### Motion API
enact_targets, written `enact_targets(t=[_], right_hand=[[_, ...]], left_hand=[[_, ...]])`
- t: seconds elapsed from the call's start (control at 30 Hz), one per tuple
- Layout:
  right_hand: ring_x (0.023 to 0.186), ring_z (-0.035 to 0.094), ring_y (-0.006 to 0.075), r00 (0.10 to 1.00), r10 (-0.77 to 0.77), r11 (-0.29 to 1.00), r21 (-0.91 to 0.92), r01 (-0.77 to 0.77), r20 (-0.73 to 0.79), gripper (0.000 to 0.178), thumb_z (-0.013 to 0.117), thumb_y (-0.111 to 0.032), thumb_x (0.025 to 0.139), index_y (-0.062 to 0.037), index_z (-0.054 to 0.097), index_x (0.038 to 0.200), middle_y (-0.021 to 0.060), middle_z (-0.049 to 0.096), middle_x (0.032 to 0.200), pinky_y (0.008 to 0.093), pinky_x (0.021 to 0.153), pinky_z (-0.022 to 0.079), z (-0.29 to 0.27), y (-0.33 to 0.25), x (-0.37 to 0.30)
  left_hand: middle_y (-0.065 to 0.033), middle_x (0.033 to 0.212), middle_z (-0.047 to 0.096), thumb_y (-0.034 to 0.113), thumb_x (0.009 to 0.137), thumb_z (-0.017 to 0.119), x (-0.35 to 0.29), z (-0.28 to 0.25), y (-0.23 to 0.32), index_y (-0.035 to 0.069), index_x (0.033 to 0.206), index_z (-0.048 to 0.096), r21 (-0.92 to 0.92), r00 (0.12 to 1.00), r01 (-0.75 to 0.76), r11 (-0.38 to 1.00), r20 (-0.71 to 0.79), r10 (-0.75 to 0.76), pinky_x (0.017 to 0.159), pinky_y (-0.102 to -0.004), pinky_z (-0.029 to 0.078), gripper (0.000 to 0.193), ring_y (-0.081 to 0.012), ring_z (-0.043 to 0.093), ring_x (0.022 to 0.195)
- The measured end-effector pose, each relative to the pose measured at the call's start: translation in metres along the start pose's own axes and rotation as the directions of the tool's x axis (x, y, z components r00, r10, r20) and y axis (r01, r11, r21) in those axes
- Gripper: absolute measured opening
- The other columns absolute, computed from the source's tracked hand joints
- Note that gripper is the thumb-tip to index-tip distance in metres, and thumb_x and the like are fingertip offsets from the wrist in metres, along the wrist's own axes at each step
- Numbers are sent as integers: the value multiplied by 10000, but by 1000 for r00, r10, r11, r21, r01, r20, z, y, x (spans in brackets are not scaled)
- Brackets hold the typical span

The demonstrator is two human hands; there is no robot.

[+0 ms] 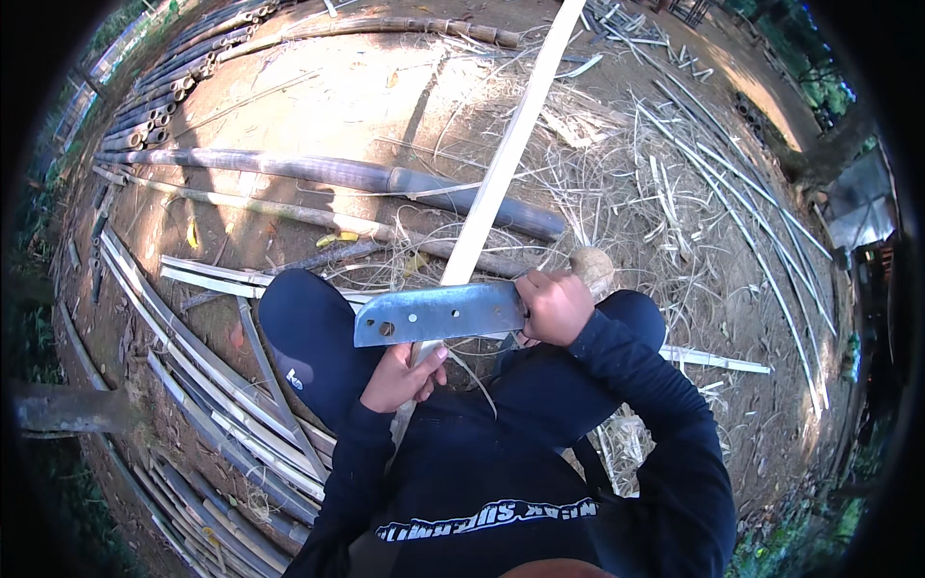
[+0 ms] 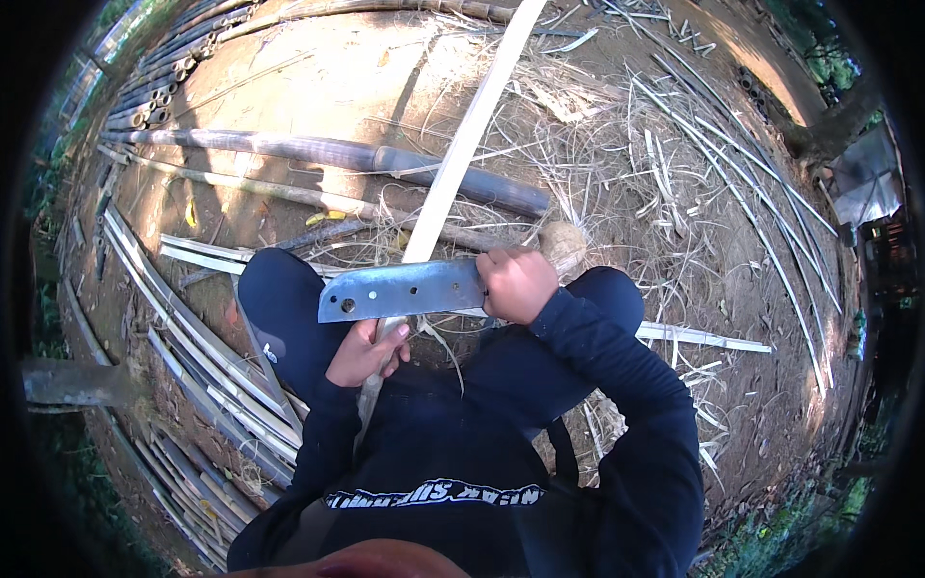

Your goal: The person uses a large blade to shave and smooth the outer surface of long bamboo strips while sitting on the ground in an outdoor workshop area.

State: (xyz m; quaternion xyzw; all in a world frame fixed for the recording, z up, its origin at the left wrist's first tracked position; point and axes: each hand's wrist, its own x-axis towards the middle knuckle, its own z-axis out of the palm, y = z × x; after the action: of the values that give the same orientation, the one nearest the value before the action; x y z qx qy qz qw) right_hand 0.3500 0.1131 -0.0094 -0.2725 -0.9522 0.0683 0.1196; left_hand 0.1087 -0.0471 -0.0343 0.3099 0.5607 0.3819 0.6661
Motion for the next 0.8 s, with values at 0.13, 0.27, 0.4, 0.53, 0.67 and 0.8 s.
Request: enact_targets(t=[0.13,0.27,0.4,0.53,0.67,0.8], right_hand=[[748,658,294,999,-27,999,-46,28,31,323,732,-164,563,-40,592,827,104,613,782,395,702,542,-6,0,6],[754,659,297,999,-22,998,-66,24,24,341,746,-168,551,-43,590,827,102,618,787,396,709,542,-4,9,8],[725,652,339,995,99,995,16,-98,-21,281,708,-128,574,-36,590,812,135,618,761,426,672,532,-2,6,8],[626,618,368,916,272,930,325,-172,-295,162,710,-145,714,-22,607,743,176,614,688,435,569,478,-9,10,31],[457,521,104,794,604,634,648,-421,-75,510,791,-467,808,1,624,695,40,546,512,312,456,415,-27,12,77],[513,509,69,830,552,200,952,-232,86,223,753,-207,878,1,677,897,35,624,666,250,496,432,-21,22,105]], left_hand=[[-15,694,497,307,1059,433,1,1,-11,25,1060,530,-34,1000,25,999,-11,-25,459,-238,396,298,-84,459,505],[-13,675,481,340,1059,422,-1,3,-7,30,985,529,-64,1000,14,998,-18,-15,483,-248,410,336,-91,459,523],[-13,649,493,394,1047,441,1,2,0,12,964,549,-121,1000,-4,993,-8,3,456,-245,413,405,-97,472,489],[-33,665,524,417,1028,474,17,-7,22,10,1007,550,-230,992,16,973,125,13,445,-245,439,415,-116,507,480],[-64,690,548,364,1037,454,37,-8,58,47,1060,485,-353,969,55,934,243,34,450,-266,473,319,-145,534,481],[-93,768,579,326,1054,397,63,-11,69,62,1102,465,-506,883,128,853,450,135,533,-351,526,276,-198,605,576]])
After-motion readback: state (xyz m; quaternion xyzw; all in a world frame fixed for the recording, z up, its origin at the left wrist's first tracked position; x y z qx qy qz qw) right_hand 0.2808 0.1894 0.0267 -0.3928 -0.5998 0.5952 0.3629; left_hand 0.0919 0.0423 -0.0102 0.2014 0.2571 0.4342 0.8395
